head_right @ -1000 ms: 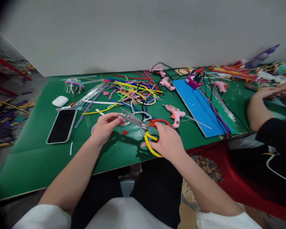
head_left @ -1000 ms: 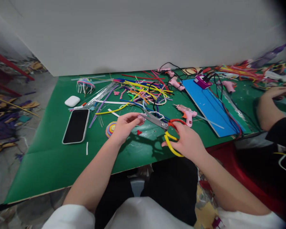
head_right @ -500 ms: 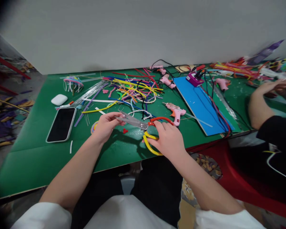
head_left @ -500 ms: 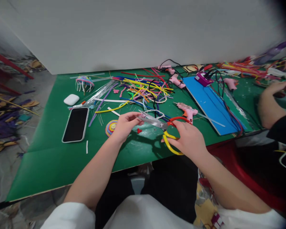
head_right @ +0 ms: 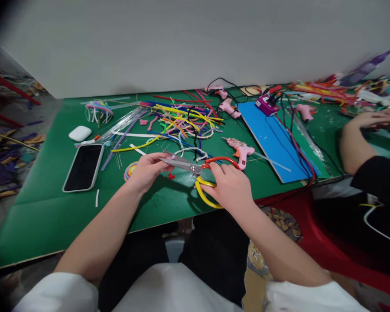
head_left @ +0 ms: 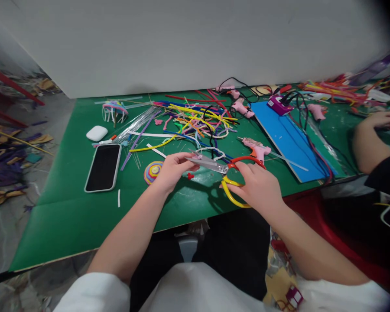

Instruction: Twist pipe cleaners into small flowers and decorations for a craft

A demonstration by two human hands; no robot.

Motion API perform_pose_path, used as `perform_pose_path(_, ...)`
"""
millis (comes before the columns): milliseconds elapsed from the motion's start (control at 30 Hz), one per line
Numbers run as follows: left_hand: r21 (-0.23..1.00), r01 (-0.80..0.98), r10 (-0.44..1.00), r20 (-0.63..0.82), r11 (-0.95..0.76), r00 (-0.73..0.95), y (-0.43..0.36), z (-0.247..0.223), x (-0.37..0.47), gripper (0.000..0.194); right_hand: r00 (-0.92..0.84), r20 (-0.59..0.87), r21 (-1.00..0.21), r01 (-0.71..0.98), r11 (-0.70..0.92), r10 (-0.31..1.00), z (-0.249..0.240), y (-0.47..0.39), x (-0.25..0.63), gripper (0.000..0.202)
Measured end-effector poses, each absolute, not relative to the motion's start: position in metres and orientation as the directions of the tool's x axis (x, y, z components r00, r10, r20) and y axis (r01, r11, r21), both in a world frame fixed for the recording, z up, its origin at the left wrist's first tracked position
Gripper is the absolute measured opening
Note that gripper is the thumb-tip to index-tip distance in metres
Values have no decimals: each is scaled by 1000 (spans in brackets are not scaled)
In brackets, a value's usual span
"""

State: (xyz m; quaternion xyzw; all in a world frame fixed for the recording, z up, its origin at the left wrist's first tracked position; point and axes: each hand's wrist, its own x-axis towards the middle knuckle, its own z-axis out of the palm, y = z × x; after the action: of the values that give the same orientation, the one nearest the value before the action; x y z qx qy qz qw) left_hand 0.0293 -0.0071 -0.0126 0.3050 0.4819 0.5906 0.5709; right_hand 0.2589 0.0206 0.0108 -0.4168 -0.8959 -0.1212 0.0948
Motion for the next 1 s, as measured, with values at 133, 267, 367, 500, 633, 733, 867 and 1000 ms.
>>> perform_pose_path(133,873,-438,962,-266,214,-60,-8,-11,29,20,-614,267,163,789,593,743,6,21,260,51)
perform_pose_path(267,868,-422,955,-297,263,-15,-7,-14,28,22,-587,273,168,809,563,762,2,21,261,49)
perform_pose_path(367,876,-404,955,-296,263,-20,-7,-17,30,21,-585,273,169,811,560,764,0,21,262,48)
perform_pose_path(500,879,-395,950,-309,269,-41,-6,-19,35,21,-578,252,169,816,553,776,-3,20,263,44)
perform_pose_path(633,866,-397,938,-344,303,-35,-4,-23,42,22,-573,194,153,820,552,796,-8,18,267,41)
perform_pose_path(733,861,-393,934,-357,323,-14,-3,-29,45,21,-568,157,135,823,552,808,-12,16,272,42)
perform_pose_path(867,858,-395,934,-357,329,4,-3,-33,46,20,-568,178,130,823,553,803,-16,16,276,50)
perform_pose_path(1000,862,-389,938,-345,324,15,-3,-33,46,20,-576,170,119,818,563,800,-16,16,277,57)
